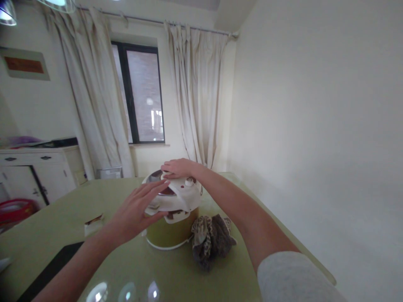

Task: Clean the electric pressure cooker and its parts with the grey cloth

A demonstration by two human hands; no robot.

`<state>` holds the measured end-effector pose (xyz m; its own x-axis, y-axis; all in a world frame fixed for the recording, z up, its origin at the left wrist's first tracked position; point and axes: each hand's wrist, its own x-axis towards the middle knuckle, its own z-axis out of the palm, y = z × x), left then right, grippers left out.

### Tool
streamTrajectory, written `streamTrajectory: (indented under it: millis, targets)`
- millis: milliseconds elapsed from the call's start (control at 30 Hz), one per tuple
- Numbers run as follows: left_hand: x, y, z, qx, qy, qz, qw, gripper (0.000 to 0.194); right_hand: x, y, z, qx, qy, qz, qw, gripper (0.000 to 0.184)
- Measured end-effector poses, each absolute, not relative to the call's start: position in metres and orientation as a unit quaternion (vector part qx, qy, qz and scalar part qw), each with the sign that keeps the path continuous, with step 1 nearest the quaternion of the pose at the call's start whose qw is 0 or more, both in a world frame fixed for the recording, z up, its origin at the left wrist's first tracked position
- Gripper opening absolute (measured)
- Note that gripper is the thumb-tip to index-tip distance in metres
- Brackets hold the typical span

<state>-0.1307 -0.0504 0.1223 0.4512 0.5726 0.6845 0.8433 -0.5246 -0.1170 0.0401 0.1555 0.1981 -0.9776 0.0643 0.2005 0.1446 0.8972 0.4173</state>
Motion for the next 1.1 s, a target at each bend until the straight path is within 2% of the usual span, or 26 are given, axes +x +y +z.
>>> streamTrajectory:
  millis: [167, 267, 367, 633, 867, 1033, 1100]
  targets:
    - [-0.153, -0.044, 0.087, -0.786, -0.454, -0.378, 0.183, 0.045, 0.051, 0.17, 0.2, 0.031, -0.934, -0.348, 0.076, 0.044]
    - [-0.14, -0.039, 0.07, -0.788, -0.425, -0.39, 0.215, 0.028, 0.056, 0.175, 0.196, 0.061, -0.926, -0.365, 0.079, 0.046]
    - [-0.122, -0.038, 0.064, -0.785, -0.405, -0.401, 0.24, 0.02, 0.059, 0.178, 0.188, 0.064, -0.927, -0.353, 0.105, 0.043]
    - [-0.103, -0.038, 0.058, -0.788, -0.397, -0.393, 0.259, 0.037, 0.056, 0.182, 0.185, 0.082, -0.936, -0.325, 0.105, 0.042]
    - [-0.09, -0.031, 0.046, -0.776, -0.402, -0.413, 0.255, 0.039, 0.038, 0.18, 0.188, 0.105, -0.95, -0.29, 0.048, 0.034]
    - [-0.078, -0.035, 0.044, -0.765, -0.421, -0.434, 0.223, 0.037, 0.033, 0.172, 0.181, 0.073, -0.967, -0.226, 0.096, 0.033]
    - [-0.073, -0.035, 0.043, -0.755, -0.432, -0.438, 0.226, 0.044, 0.03, 0.169, 0.179, 0.017, -0.977, -0.176, 0.118, 0.038]
